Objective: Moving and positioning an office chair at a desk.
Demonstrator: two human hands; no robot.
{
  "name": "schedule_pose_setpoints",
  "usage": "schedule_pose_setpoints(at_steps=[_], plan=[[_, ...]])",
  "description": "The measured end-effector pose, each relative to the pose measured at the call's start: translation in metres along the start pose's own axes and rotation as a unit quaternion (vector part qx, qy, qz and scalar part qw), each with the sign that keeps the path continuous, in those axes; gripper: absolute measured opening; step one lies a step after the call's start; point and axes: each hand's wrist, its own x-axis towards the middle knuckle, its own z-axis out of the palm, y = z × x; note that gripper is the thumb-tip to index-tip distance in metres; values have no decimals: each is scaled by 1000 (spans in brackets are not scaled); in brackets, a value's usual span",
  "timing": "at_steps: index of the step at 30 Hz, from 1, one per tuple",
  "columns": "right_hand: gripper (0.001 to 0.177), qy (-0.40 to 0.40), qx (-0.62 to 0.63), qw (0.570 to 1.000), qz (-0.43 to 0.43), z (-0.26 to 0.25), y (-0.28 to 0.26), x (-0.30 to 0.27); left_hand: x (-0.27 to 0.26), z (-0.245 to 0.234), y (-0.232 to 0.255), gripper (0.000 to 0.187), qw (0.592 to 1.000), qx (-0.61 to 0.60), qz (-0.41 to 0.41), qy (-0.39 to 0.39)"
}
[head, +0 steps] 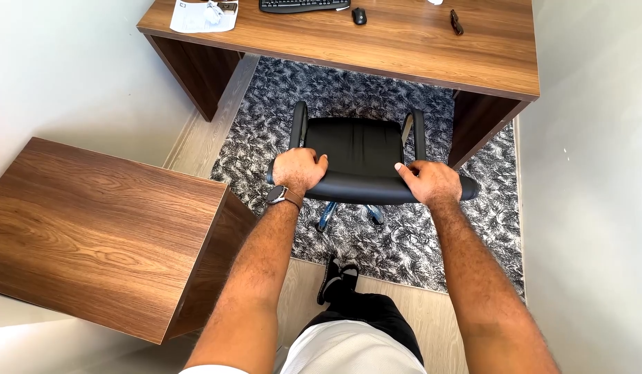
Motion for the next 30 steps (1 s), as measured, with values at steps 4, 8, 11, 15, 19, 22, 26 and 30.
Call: schedule_pose_setpoints(at_steps=[4, 8, 11, 15, 19, 22, 26, 30], plan=[[70, 1, -3, 1000, -2, 1, 1, 0, 0, -1, 0, 45, 1000, -3, -4, -4], [70, 3, -6, 1000, -7, 1, 1, 0, 0, -1, 0, 45, 1000, -7, -4, -1], [69, 4, -6, 1000, -2, -1, -1, -1, 0, 0, 0, 45, 1000, -6, -4, 1], [69, -7, -4, 1000, 2, -1, 0, -2, 0, 1, -1, 45, 1000, -10, 1, 10], [69, 1, 6, 1000, 3, -2, -1, -3, -1, 0, 0, 45, 1000, -4, 1, 4], [69, 1, -2, 1000, -4, 0, 1, -1, 0, 0, 0, 45, 1000, -6, -3, -3], [70, -1, -6, 1000, 0, 1, 1, 0, 0, 0, 0, 46, 1000, -3, -5, -9], [70, 3, -9, 1000, -2, 1, 1, -1, 1, 1, 0, 45, 1000, -2, -3, -2]])
